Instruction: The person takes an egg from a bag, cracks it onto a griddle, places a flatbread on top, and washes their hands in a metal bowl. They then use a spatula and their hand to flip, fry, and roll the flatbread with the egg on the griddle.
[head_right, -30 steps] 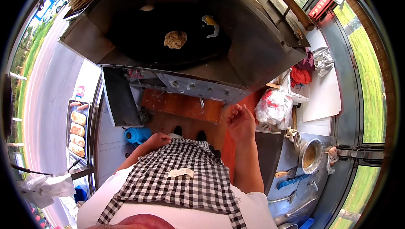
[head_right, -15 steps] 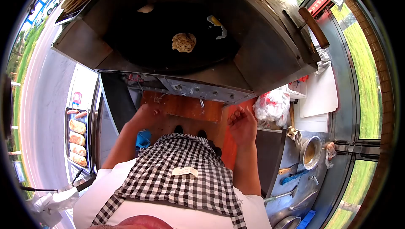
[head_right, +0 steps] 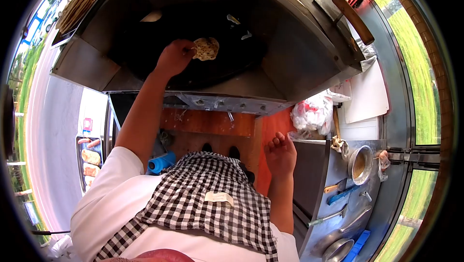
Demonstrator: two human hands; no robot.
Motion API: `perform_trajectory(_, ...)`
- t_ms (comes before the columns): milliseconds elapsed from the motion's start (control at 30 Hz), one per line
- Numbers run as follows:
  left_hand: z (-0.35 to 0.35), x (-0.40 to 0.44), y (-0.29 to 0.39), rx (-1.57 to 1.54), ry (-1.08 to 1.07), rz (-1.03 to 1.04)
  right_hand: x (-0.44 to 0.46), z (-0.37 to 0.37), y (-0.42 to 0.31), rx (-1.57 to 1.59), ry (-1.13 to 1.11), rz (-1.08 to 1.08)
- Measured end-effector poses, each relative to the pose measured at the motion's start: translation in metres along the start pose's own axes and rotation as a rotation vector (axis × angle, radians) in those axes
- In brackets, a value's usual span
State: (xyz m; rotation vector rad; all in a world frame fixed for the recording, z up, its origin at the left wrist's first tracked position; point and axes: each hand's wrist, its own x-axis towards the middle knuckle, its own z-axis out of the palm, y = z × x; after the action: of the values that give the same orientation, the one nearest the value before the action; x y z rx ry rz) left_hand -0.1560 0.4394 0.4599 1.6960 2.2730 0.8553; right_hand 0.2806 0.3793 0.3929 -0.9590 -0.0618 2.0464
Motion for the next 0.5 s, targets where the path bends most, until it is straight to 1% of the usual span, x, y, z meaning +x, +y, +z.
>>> perform_trajectory(200,0.03,0.055,0.001,0.157,-0.164,-0.069,-0.011,-0.018,-0.004,0.035,0.084,-0.074)
perform_trajectory(300,0.038,0.073,0.001,0.212,-0.264,-0.162,-0.012,-0.025,-0.005,0.057,0.083,-0.082)
perform_trajectory(400,0.049,0.084,-0.009,0.213,-0.208,-0.118,-0.012,-0.032,-0.007,0.077,0.084,-0.083)
perform_trajectory(500,0.052,0.088,-0.013,0.244,-0.226,-0.091,-0.012,-0.031,-0.005,0.077,0.09,-0.077)
